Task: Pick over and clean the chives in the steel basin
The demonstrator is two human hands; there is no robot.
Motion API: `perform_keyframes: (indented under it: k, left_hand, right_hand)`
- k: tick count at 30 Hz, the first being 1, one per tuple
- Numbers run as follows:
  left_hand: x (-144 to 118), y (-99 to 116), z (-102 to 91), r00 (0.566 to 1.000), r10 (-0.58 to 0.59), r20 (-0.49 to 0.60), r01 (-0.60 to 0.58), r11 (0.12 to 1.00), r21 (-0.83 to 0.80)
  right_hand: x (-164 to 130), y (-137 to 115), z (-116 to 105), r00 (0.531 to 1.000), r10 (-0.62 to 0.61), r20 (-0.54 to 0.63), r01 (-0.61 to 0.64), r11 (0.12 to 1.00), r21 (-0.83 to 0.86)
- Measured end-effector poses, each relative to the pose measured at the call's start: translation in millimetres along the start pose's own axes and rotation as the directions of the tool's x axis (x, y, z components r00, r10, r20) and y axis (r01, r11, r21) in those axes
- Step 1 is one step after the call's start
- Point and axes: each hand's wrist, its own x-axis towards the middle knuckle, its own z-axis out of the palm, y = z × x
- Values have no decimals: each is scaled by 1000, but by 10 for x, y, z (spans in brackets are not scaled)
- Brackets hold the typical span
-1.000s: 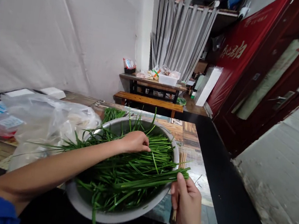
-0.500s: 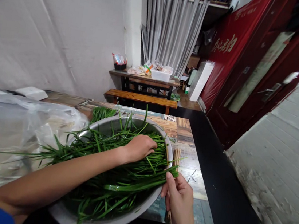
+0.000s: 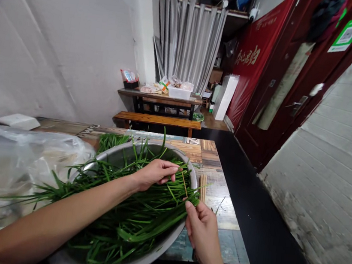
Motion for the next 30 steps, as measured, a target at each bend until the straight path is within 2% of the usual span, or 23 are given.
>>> perform_keyframes:
  k: [16,30]
  left_hand:
    - [-21,17,-28,983,-115,143,141,973,-184]
    - [-4,17,-24,980,-137,147,171,953,-251]
  right_hand:
    - [2,-7,5,1000,-9,6,9,1000,-7]
    - [-4,14,5,1000,-17,5,17,1000,11]
